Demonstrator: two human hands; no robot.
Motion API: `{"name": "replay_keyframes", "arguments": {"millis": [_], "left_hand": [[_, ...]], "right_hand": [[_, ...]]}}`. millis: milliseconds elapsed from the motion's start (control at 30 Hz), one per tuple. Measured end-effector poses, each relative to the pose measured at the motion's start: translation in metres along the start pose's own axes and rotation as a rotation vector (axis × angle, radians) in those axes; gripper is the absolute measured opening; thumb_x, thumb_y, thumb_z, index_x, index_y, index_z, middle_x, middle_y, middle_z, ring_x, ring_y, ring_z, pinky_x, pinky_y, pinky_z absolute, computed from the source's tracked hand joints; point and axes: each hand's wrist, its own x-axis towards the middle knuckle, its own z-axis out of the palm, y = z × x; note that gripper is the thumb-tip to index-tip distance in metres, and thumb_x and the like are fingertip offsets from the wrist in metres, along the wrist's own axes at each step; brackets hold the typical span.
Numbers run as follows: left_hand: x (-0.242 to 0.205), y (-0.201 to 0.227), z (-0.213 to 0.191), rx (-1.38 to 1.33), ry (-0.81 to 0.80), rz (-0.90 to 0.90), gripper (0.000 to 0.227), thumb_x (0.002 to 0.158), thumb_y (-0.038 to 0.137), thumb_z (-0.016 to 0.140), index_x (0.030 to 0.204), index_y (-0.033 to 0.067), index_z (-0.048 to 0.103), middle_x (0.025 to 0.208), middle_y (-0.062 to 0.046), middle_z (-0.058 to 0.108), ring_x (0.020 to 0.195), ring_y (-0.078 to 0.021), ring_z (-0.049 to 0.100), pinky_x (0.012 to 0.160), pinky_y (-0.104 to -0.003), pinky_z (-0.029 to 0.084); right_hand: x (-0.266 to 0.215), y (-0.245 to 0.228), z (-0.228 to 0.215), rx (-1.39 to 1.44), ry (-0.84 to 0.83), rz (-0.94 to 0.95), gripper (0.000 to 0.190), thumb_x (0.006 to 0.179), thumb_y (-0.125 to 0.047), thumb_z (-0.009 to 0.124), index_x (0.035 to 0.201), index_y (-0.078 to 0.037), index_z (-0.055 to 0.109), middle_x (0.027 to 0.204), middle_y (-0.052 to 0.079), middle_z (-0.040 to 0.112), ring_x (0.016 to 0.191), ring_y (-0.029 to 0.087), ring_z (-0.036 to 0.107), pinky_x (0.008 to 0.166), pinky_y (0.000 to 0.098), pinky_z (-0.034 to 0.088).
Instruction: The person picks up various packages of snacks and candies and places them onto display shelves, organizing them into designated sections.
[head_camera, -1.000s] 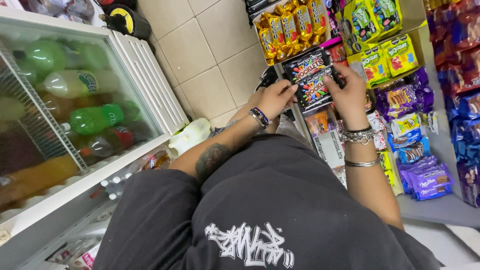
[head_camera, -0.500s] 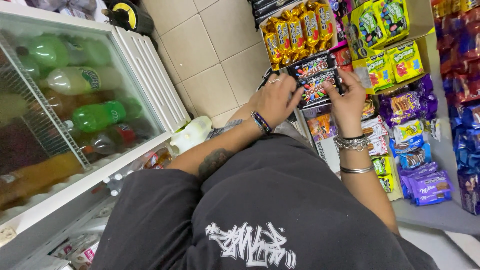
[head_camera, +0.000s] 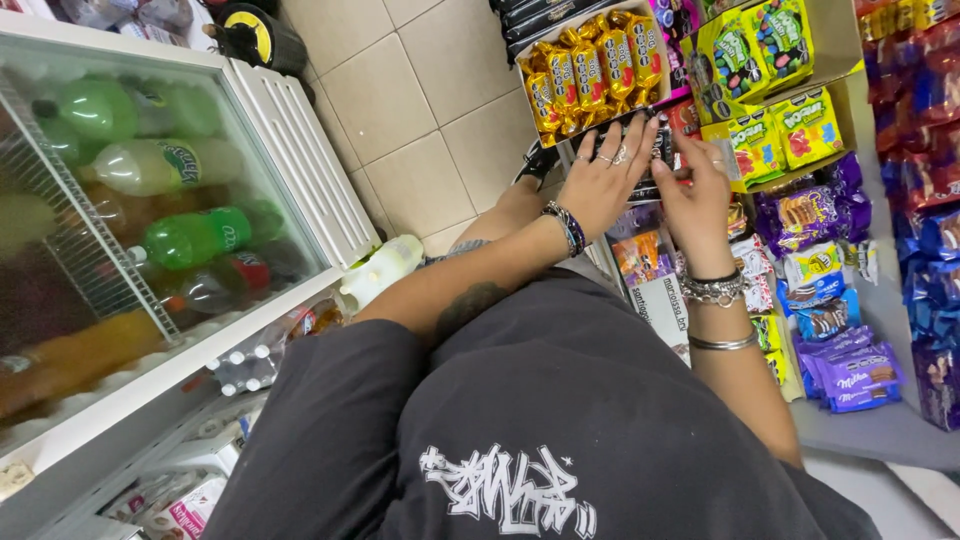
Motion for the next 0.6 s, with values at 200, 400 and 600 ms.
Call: {"name": "replay_keyframes", "arguments": {"millis": [200, 400, 600], "left_hand": [[0.003, 0.004, 0.020, -0.051, 0.102, -0.089, 0.140, 0.068, 0.054, 0.104, 0.159, -0.0018, 0.014, 0.155, -0.019, 0.036, 0.142, -0.0331, 0.041, 0.118, -0.049, 0.033], [-0.001, 0.000, -0.017, -0.148, 0.080, -0.164, 0.143, 0.059, 0.047, 0.107, 0.159, -0.0026, 0.016, 0.150, -0.021, 0.040, 0.140, -0.0340, 0.041, 0.116, -0.048, 0.033], [-0.001, -0.007, -0.024, -0.094, 0.073, -0.114, 0.143, 0.060, 0.048, 0.104, 0.159, -0.0048, 0.016, 0.152, -0.020, 0.037, 0.139, -0.0332, 0.041, 0.117, -0.046, 0.035]], "right_hand": [[-0.026, -0.011, -0.016, 0.029, -0.117, 0.043, 0.067, 0.095, -0.015, 0.081, 0.149, 0.009, 0.050, 0.131, 0.031, 0.054, 0.090, 0.039, 0.068, 0.072, 0.0398, 0.059], [-0.015, -0.079, -0.018, -0.210, -0.354, 0.116, 0.106, 0.074, -0.008, 0.084, 0.157, 0.012, 0.022, 0.126, 0.043, 0.052, 0.105, 0.061, 0.062, 0.088, 0.0661, 0.054], [0.002, -0.064, -0.002, -0.340, -0.346, 0.174, 0.106, 0.076, 0.003, 0.077, 0.159, 0.008, 0.012, 0.127, 0.044, 0.053, 0.115, 0.061, 0.059, 0.096, 0.0663, 0.049]]}}
